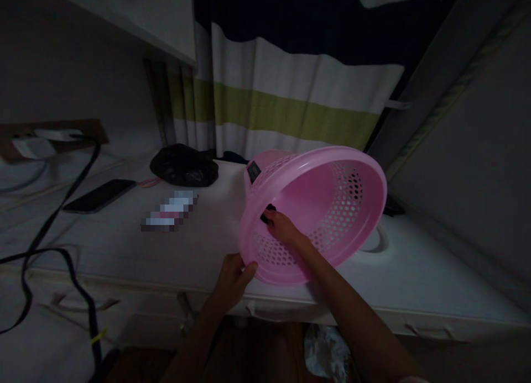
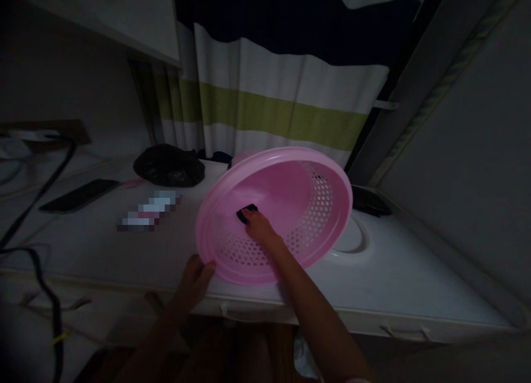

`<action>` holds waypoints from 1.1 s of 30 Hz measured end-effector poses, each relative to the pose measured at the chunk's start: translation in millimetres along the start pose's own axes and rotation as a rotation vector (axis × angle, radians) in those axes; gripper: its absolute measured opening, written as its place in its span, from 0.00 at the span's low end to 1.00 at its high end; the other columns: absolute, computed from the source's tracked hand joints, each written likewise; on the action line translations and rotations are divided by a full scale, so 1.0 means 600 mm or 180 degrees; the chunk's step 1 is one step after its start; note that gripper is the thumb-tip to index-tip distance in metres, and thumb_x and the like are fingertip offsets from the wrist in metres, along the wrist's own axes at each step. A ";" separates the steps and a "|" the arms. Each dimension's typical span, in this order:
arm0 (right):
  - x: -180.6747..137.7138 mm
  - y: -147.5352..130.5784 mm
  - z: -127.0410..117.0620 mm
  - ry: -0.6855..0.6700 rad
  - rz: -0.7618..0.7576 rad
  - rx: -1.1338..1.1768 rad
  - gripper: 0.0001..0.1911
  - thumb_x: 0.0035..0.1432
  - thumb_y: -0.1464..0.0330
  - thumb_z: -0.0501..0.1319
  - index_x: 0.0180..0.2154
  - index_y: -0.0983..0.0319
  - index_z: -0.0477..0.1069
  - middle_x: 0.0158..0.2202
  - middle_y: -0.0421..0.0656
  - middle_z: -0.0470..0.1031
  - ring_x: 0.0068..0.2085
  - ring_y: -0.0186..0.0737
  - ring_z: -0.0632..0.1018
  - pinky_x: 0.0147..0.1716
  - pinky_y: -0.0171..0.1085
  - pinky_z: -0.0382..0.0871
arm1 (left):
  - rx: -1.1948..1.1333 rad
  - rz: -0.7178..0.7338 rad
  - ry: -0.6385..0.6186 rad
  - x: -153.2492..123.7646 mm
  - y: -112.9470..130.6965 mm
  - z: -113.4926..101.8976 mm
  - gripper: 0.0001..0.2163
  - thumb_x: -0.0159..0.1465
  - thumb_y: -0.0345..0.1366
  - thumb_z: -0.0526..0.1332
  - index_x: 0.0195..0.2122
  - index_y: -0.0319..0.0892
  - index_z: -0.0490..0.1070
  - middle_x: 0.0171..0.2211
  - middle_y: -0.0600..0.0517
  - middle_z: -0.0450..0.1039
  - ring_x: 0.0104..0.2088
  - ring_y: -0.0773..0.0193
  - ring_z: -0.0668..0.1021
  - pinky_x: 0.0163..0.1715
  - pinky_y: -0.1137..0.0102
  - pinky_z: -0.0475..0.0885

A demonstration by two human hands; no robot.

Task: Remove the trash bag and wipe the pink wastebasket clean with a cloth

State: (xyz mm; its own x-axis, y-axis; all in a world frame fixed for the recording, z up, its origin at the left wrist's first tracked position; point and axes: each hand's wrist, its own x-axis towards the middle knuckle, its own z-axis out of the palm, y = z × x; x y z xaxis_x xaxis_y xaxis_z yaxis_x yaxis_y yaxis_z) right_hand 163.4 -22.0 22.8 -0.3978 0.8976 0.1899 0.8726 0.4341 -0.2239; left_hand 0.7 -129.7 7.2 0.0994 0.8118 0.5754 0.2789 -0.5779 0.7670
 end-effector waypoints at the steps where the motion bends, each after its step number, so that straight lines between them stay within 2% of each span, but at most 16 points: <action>1: -0.014 -0.010 -0.003 0.0059 -0.0040 0.0174 0.27 0.52 0.78 0.49 0.54 0.62 0.59 0.54 0.44 0.64 0.51 0.36 0.68 0.51 0.34 0.59 | 0.0004 -0.0024 0.0016 0.000 0.001 0.001 0.16 0.54 0.43 0.49 0.13 0.41 0.55 0.11 0.57 0.52 0.16 0.71 0.58 0.16 0.75 0.55; 5: -0.059 -0.044 -0.018 0.0207 -0.0162 0.0546 0.26 0.52 0.78 0.48 0.55 0.65 0.58 0.54 0.44 0.64 0.52 0.34 0.68 0.52 0.31 0.58 | -0.0046 -0.0042 0.0046 0.000 0.005 0.002 0.17 0.53 0.43 0.50 0.11 0.42 0.50 0.11 0.58 0.47 0.15 0.73 0.54 0.14 0.76 0.52; 9: -0.074 -0.046 -0.027 0.0011 -0.0135 0.0261 0.27 0.51 0.78 0.50 0.54 0.63 0.59 0.54 0.44 0.64 0.51 0.35 0.68 0.52 0.32 0.58 | -0.0005 0.0026 0.0141 -0.002 0.007 0.002 0.16 0.53 0.42 0.49 0.12 0.42 0.50 0.11 0.59 0.46 0.15 0.73 0.54 0.14 0.76 0.51; 12: -0.071 -0.018 -0.034 -0.0127 0.0079 -0.0385 0.24 0.51 0.77 0.52 0.52 0.66 0.62 0.52 0.49 0.66 0.52 0.40 0.67 0.52 0.37 0.58 | 0.0018 0.0242 0.0239 -0.006 0.004 0.003 0.16 0.54 0.40 0.50 0.12 0.42 0.49 0.11 0.59 0.45 0.13 0.74 0.54 0.14 0.76 0.50; 15: -0.056 0.025 -0.046 -0.0140 0.0444 -0.0924 0.20 0.54 0.78 0.49 0.49 0.67 0.65 0.51 0.50 0.67 0.55 0.41 0.63 0.54 0.40 0.54 | 0.0010 0.0388 0.0295 -0.007 0.004 0.004 0.15 0.55 0.38 0.50 0.13 0.41 0.50 0.11 0.59 0.46 0.13 0.75 0.54 0.13 0.76 0.50; 18: -0.028 0.064 -0.052 -0.0036 0.0627 -0.1037 0.20 0.54 0.79 0.47 0.48 0.68 0.67 0.52 0.51 0.66 0.57 0.42 0.59 0.55 0.42 0.51 | -0.0033 0.0485 0.0243 -0.006 0.006 0.005 0.15 0.55 0.38 0.50 0.13 0.41 0.52 0.11 0.59 0.47 0.13 0.74 0.55 0.13 0.77 0.50; 21: 0.008 0.076 -0.040 0.0018 0.0580 -0.0943 0.20 0.53 0.78 0.49 0.48 0.69 0.66 0.52 0.52 0.65 0.57 0.42 0.60 0.55 0.42 0.50 | -0.0061 0.0561 0.0197 -0.003 0.008 0.004 0.15 0.56 0.37 0.50 0.13 0.40 0.53 0.11 0.59 0.48 0.13 0.74 0.55 0.13 0.77 0.50; 24: 0.041 0.052 -0.014 0.0031 0.0409 -0.0781 0.20 0.54 0.76 0.51 0.50 0.68 0.64 0.52 0.51 0.66 0.55 0.40 0.63 0.56 0.40 0.49 | 0.0010 0.0586 0.0135 -0.002 0.007 0.002 0.15 0.57 0.37 0.49 0.14 0.40 0.57 0.11 0.58 0.53 0.14 0.73 0.58 0.14 0.77 0.54; 27: 0.051 0.006 0.003 0.0071 0.0308 -0.0628 0.20 0.55 0.76 0.49 0.50 0.69 0.64 0.52 0.51 0.65 0.54 0.39 0.64 0.55 0.36 0.52 | 0.0150 0.0591 0.0111 -0.002 0.004 0.000 0.16 0.58 0.39 0.48 0.14 0.40 0.59 0.11 0.56 0.57 0.15 0.72 0.61 0.15 0.76 0.57; 29: 0.039 -0.026 0.004 0.0039 0.0240 -0.0396 0.20 0.55 0.76 0.49 0.50 0.68 0.64 0.51 0.49 0.67 0.51 0.38 0.68 0.51 0.34 0.57 | 0.0183 0.0697 0.0158 -0.003 0.002 -0.001 0.17 0.58 0.39 0.48 0.14 0.40 0.59 0.11 0.57 0.57 0.14 0.72 0.61 0.15 0.76 0.57; 31: 0.013 -0.049 -0.004 0.0045 0.0129 0.0210 0.20 0.55 0.75 0.48 0.50 0.65 0.63 0.49 0.47 0.70 0.46 0.38 0.72 0.46 0.34 0.63 | 0.0179 0.0842 0.0218 -0.004 0.001 -0.001 0.16 0.58 0.38 0.49 0.14 0.40 0.58 0.11 0.57 0.56 0.14 0.73 0.60 0.14 0.77 0.55; 33: -0.020 -0.061 -0.013 0.0115 -0.0093 0.0641 0.22 0.55 0.76 0.48 0.52 0.63 0.62 0.49 0.45 0.70 0.45 0.37 0.73 0.45 0.34 0.64 | 0.0173 0.0914 0.0249 -0.004 0.001 -0.001 0.16 0.58 0.36 0.50 0.14 0.40 0.57 0.11 0.58 0.55 0.13 0.73 0.59 0.14 0.77 0.54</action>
State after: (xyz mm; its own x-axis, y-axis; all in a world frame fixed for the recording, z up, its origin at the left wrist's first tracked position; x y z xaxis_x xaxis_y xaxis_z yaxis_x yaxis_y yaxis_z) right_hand 138.4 -49.5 36.2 -0.4085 0.8827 0.2324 0.7851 0.4696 -0.4037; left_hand 0.0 -132.0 6.2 0.1084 0.6058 0.7882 0.3010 -0.7757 0.5547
